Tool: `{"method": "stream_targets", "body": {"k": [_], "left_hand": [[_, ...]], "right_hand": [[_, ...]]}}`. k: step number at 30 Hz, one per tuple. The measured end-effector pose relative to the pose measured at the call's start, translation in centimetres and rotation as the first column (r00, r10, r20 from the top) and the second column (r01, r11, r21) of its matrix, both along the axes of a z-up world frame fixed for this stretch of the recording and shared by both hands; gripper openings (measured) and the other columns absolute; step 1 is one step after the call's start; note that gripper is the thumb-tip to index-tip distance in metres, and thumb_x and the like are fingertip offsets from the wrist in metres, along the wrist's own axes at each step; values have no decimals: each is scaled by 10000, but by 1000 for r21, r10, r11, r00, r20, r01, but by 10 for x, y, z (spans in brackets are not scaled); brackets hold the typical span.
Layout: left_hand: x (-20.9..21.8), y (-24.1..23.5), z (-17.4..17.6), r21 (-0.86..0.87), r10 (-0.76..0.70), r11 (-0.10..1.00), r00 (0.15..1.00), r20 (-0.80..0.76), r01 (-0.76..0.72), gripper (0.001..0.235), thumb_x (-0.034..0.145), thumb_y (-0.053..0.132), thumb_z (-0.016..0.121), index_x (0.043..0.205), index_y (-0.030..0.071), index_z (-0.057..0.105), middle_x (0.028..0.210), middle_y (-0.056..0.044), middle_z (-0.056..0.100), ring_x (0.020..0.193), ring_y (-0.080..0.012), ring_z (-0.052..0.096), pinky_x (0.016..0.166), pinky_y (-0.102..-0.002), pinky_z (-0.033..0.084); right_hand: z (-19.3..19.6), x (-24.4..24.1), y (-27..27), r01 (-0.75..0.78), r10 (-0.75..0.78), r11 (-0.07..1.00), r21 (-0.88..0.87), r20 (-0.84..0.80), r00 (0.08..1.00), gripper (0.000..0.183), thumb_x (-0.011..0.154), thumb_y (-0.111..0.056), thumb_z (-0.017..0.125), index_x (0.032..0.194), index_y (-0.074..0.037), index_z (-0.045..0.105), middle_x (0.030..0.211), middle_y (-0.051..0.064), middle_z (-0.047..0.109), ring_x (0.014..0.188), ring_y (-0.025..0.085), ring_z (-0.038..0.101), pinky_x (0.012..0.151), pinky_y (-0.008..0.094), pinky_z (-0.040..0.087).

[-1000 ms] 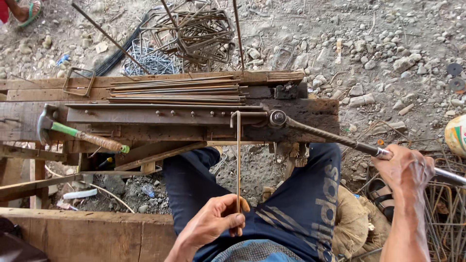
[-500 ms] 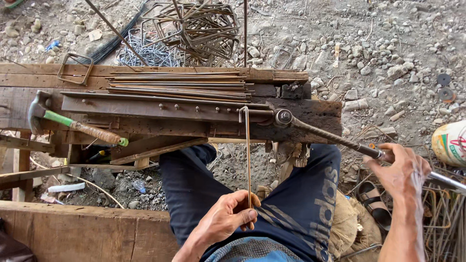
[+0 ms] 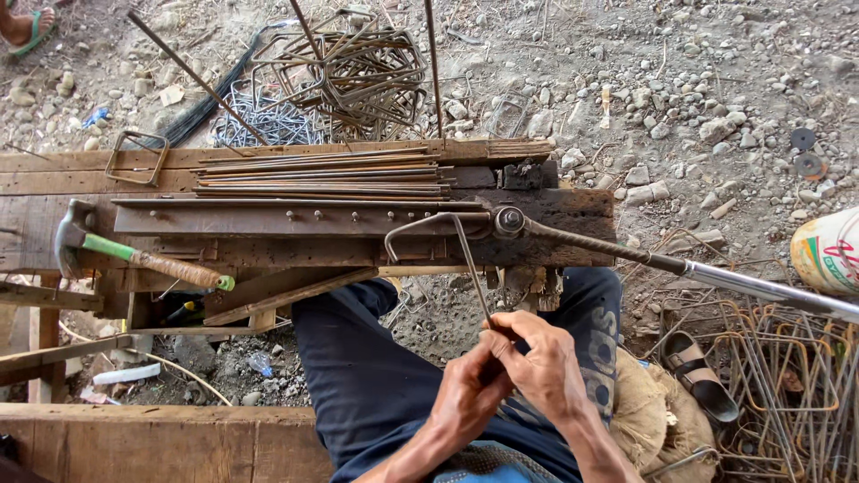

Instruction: The person sits on the ground and uses a manual metal bending machine to bend thin metal rods into U-shapes. They repeatedly insert a rod into the machine, turn the crank handle to bend the metal, and then remove the finished piece.

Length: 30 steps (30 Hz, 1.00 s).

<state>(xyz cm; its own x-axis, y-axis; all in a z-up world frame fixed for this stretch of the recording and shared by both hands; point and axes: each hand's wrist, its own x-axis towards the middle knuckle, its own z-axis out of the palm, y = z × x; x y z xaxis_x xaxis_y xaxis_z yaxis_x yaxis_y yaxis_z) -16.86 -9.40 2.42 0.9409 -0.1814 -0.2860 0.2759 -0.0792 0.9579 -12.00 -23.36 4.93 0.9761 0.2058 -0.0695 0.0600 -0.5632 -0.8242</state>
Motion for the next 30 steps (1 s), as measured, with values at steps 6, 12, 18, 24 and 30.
{"method": "stream_targets", "body": {"k": [6,12,18,24,30], "left_hand": [[30,15,-10,54,-76,995,993,-88,81,299,886,224,664,1164,113,660,910,-13,706,798,-107,614,730,-257,507],[48,51,-6,-91,162,980,975,-150,-177,300,994,91,576,1261,-45,563,938,-147,664,844,-202,668,755,-306,594],[71,52,11,-76,234,969,972,-16,-235,435,1012,174,539,1363,-68,460,981,-182,641,816,-216,681,767,-355,614],[92,53,8,-72,277,960,954,112,-271,601,1047,304,455,1489,-67,288,1085,-217,611,849,-215,681,782,-355,602],[104,52,-16,82,396,907,901,177,-414,399,939,91,629,1335,43,619,701,-108,672,523,-140,659,483,-237,556]], "right_hand": [[-1,46,-59,146,-163,983,-109,-176,971,322,887,-308,664,1115,-103,760,1043,60,793,914,170,731,829,267,589],[-43,110,-137,21,0,969,-245,85,996,188,1042,-232,613,1090,-116,753,1030,155,747,944,295,714,912,425,557],[-33,145,-130,-135,141,987,-90,60,988,235,1029,-216,597,1145,-53,720,1013,144,726,752,189,656,645,285,513],[-18,164,-91,-311,344,906,-288,70,936,202,1004,-184,610,1108,-63,733,866,110,716,617,175,606,541,290,465],[-14,181,-73,-373,403,870,-322,29,915,174,1007,-180,617,1078,-72,733,859,110,718,631,172,619,513,259,449]]}}
